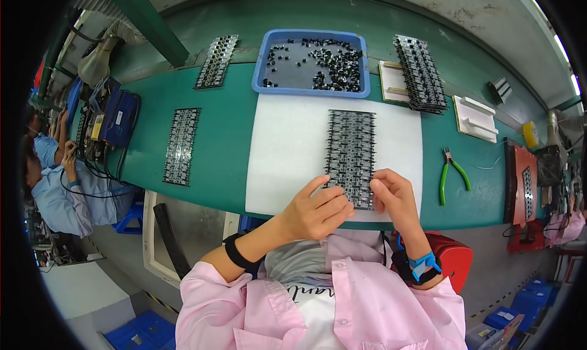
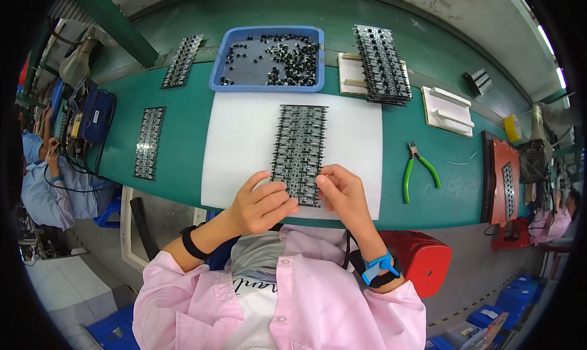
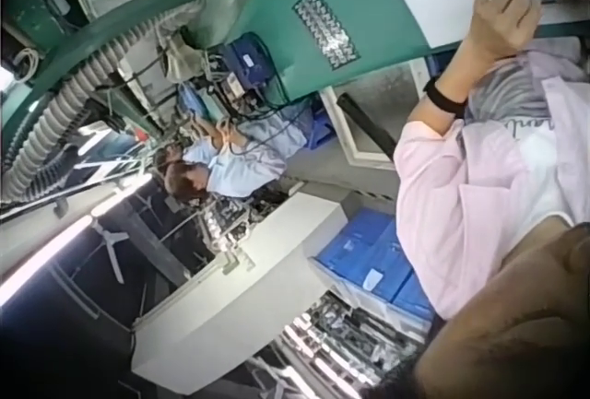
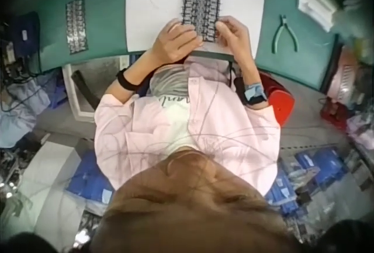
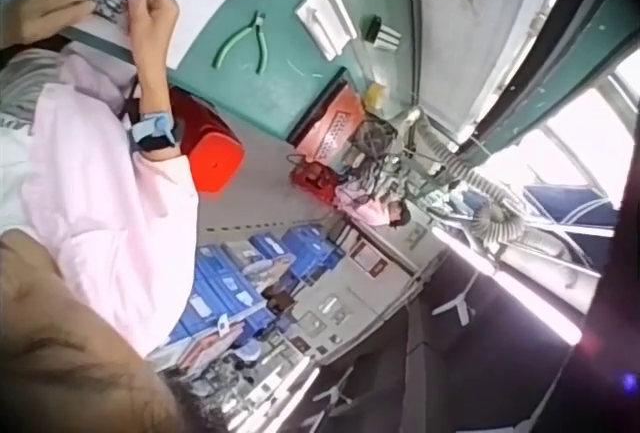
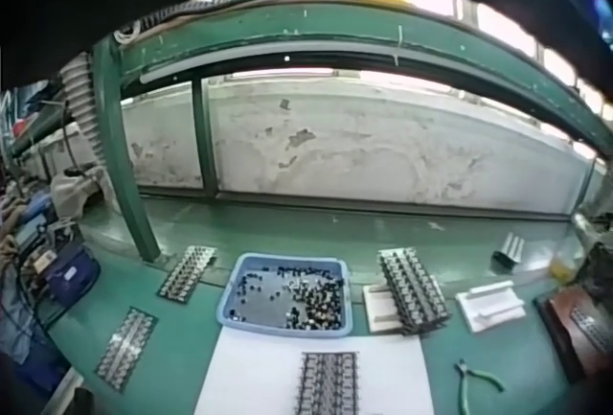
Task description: Placing small electronic components into a PCB board at an assembly station.
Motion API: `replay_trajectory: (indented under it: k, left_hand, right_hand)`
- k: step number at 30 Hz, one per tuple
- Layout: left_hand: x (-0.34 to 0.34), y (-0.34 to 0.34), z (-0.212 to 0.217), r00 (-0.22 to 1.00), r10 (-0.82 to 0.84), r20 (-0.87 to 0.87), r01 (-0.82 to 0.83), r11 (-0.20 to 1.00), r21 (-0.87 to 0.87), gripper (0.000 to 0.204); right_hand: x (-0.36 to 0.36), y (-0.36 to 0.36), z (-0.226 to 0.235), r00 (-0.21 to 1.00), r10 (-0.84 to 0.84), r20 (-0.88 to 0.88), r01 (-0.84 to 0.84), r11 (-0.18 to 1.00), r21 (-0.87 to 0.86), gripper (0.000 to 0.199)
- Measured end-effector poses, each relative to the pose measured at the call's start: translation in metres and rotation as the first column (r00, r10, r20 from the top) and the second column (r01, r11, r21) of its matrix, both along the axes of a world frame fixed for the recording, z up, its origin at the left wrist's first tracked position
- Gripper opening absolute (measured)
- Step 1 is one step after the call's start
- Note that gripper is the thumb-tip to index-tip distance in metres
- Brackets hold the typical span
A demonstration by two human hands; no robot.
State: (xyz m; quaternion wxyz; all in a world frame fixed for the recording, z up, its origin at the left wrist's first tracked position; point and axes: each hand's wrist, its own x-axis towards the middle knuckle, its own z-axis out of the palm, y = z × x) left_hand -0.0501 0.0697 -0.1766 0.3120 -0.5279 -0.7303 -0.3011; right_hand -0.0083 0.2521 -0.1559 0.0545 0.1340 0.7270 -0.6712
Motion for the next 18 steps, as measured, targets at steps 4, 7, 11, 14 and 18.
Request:
replay_trajectory:
  k: [4,7,11,14,18]
  left_hand:
    - [-0.003,-0.005,-0.001,0.999,-0.039,-0.038,0.04,0.999,0.014,0.017]
    - [-0.006,-0.005,-0.002,0.998,-0.06,-0.024,0.06,0.998,-0.018,0.016]
    - [-0.007,-0.007,-0.004,0.997,-0.065,0.047,0.071,0.988,-0.135,0.015]
    - [-0.009,-0.008,-0.004,0.992,-0.07,0.104,0.091,0.974,-0.209,0.014]
    - [-0.007,-0.008,-0.003,0.994,-0.063,0.09,0.079,0.978,-0.195,0.007]
  right_hand:
    - [-0.002,-0.005,0.001,1.0,-0.008,-0.006,0.007,0.989,-0.148,0.015]
    - [-0.009,-0.007,-0.001,1.0,0.011,0.029,-0.006,0.99,-0.144,0.015]
    - [-0.013,-0.008,-0.013,0.988,0.093,-0.124,-0.041,0.928,0.37,0.015]
    - [-0.011,-0.01,0.003,0.978,0.177,-0.106,-0.088,0.822,0.562,0.015]
    - [-0.007,0.001,0.017,0.94,0.324,-0.107,-0.164,0.703,0.692,0.015]
